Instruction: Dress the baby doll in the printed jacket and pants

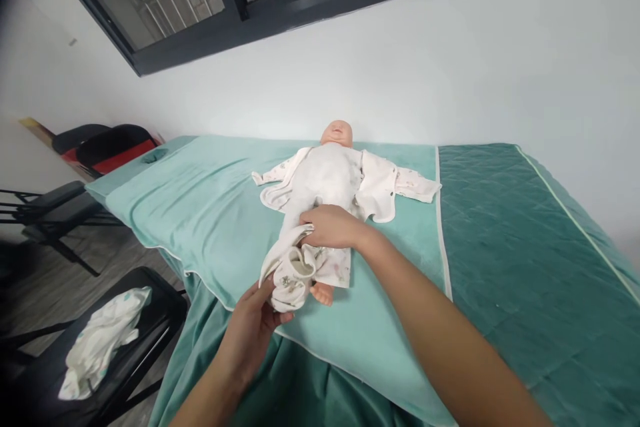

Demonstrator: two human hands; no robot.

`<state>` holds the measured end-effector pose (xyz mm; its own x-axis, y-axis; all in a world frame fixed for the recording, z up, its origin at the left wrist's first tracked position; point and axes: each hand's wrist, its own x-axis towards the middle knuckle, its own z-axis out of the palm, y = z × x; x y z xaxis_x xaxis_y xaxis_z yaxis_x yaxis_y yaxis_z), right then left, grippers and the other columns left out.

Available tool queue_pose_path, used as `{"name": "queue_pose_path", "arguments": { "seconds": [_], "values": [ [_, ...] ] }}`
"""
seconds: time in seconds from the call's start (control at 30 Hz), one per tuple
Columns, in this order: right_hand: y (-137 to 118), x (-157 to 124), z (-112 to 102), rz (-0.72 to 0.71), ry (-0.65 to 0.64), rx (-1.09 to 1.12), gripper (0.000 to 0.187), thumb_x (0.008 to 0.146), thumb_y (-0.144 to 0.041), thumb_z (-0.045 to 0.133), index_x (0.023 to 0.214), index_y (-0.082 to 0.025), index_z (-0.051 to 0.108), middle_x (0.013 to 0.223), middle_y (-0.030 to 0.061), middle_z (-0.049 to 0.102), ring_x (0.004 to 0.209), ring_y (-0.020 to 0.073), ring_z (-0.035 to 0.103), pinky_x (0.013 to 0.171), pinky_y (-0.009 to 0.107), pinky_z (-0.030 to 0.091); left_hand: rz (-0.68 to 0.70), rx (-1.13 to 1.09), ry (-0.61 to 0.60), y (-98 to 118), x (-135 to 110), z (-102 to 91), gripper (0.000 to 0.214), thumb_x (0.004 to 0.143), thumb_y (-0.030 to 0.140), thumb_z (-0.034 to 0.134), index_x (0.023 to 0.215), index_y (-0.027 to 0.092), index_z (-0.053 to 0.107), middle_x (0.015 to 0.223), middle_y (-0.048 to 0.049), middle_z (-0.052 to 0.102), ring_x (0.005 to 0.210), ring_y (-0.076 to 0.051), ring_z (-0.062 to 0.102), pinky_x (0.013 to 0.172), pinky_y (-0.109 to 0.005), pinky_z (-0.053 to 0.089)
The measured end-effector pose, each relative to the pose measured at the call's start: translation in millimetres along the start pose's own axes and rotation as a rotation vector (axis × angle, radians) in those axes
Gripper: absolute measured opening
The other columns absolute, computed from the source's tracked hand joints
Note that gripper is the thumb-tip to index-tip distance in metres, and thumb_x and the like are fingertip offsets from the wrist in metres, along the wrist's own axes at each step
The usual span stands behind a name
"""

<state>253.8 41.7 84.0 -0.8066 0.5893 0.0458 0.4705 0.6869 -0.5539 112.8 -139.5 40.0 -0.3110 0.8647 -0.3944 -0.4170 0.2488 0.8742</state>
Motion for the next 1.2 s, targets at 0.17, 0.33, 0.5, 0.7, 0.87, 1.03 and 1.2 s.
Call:
{"name": "queue_pose_path", "arguments": {
  "seconds": [0.17,0.33,0.5,0.7,0.87,1.03,1.2],
  "values": [
    [4.0,-1.9,-0.5,0.024,0.037,0.104,0.014,0.079,-0.034,0.063,0.085,-0.022,0.061,0.091,0.0023,0.070,0.082,0.0198,0.061,0.063,0.026,0.034,0.171,0.044,-0.064,1.4,22.0,2.1,0.042,0.083,0.046,0.067,0.111,0.014,0.069,0.086,-0.0060,0.069,0.066,-0.013,0.057,0.055,-0.022,0.047],
    [9.7,-1.2,3.0,0.027,0.130,0.180,0.010,0.077,-0.029,0.061,0.079,-0.022,0.054,0.082,-0.0008,0.063,0.076,0.0171,0.057,0.064,0.026,0.035,0.335,0.183,-0.055,7.6,46.5,1.8,0.032,0.086,0.043,0.063,0.103,0.017,0.067,0.080,-0.0013,0.065,0.066,-0.014,0.053,0.062,-0.024,0.045],
    [8.5,0.5,6.0,0.070,0.201,0.172,0.009,0.075,-0.026,0.058,0.076,-0.021,0.050,0.078,-0.0009,0.061,0.071,0.0157,0.054,0.061,0.025,0.031,0.522,0.423,0.021,15.8,65.1,-3.4,0.023,0.089,0.039,0.060,0.092,0.016,0.063,0.080,-0.0003,0.058,0.074,-0.014,0.050,0.067,-0.023,0.041],
    [7.9,3.5,10.8,0.091,0.320,0.063,0.020,0.081,-0.029,0.055,0.070,-0.022,0.040,0.072,-0.0005,0.058,0.066,0.0150,0.051,0.058,0.027,0.027,0.624,0.549,0.003,24.9,94.5,-5.5,0.017,0.091,0.034,0.056,0.090,0.018,0.059,0.082,0.0007,0.055,0.077,-0.014,0.050,0.071,-0.025,0.039],
    [3.1,0.6,8.6,0.108,0.225,0.077,0.014,0.080,-0.032,0.059,0.076,-0.022,0.051,0.080,-0.0013,0.064,0.072,0.0161,0.056,0.060,0.025,0.031,0.611,0.553,0.000,22.6,94.5,-4.6,0.022,0.092,0.040,0.055,0.092,0.018,0.060,0.088,-0.0014,0.059,0.082,-0.016,0.051,0.075,-0.027,0.040],
    [-1.4,-6.8,0.6,0.059,0.021,0.030,0.017,0.079,-0.039,0.063,0.078,-0.024,0.055,0.081,-0.0025,0.067,0.073,0.0173,0.058,0.059,0.026,0.032,0.425,0.481,-0.108,15.2,72.3,-15.0,0.028,0.090,0.043,0.058,0.101,0.018,0.063,0.087,-0.0012,0.061,0.078,-0.015,0.052,0.071,-0.026,0.040],
    [-5.0,-10.2,-2.7,0.018,-0.095,-0.001,0.016,0.075,-0.037,0.067,0.085,-0.025,0.061,0.084,-0.0021,0.069,0.072,0.0178,0.059,0.057,0.027,0.033,0.162,0.325,-0.449,30.4,76.8,-36.6,0.021,0.080,0.029,0.069,0.093,0.016,0.060,0.077,0.0008,0.059,0.075,-0.015,0.053,0.071,-0.027,0.041]
  ]
}}
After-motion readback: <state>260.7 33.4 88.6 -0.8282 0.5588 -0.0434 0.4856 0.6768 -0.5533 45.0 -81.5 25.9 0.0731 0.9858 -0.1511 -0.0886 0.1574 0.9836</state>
